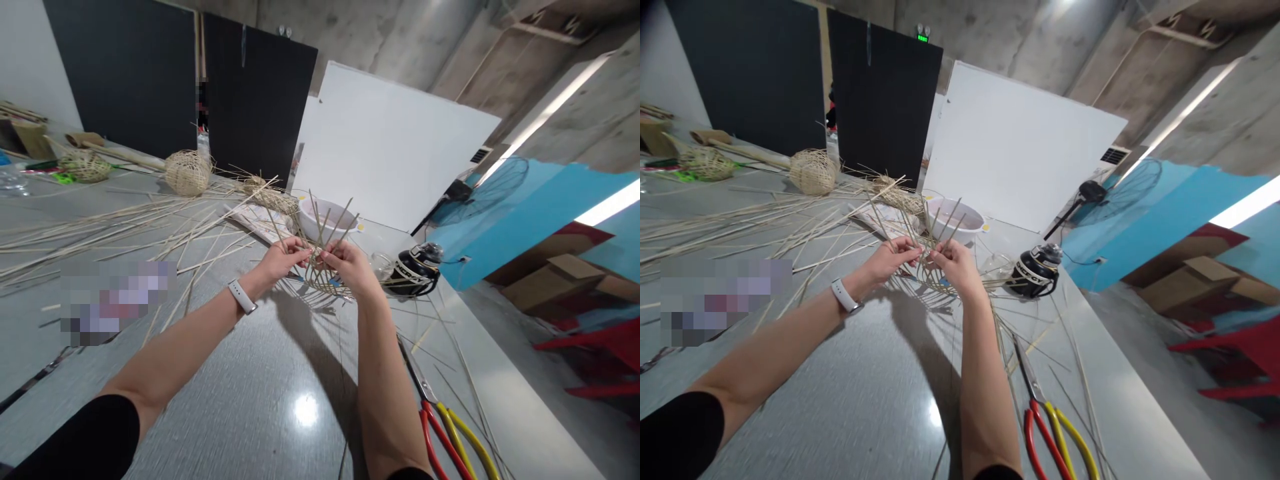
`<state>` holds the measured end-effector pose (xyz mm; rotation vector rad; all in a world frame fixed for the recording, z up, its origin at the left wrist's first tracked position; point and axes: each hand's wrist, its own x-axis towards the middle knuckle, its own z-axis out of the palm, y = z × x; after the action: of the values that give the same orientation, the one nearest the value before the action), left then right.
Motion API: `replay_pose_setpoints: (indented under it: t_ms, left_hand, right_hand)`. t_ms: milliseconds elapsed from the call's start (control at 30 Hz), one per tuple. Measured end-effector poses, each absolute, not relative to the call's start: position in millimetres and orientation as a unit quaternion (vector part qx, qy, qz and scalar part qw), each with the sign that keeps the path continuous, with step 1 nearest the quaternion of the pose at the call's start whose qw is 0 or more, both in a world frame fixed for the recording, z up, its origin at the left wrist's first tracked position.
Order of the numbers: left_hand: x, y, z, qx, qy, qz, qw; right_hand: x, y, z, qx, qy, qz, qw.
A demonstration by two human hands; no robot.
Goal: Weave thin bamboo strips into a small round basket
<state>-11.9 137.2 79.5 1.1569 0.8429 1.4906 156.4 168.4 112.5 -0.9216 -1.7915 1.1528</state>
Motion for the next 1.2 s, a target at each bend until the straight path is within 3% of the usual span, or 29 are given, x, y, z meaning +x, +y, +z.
replay_pose_setpoints:
  t_ms: [567,1200]
  left_hand:
    - [-7.3,140.0,81.0,0.420,0.443,0.603,0.514]
    - [-10.5,138.3,81.0,0.483,0.356,0.608,0.520]
  right_hand:
    - [150.6,167.5,110.9,-0.352,-0.754,0.392,0.392]
    - [160.3,169.1,116.9,-0.349,-0.761,0.419,0.353]
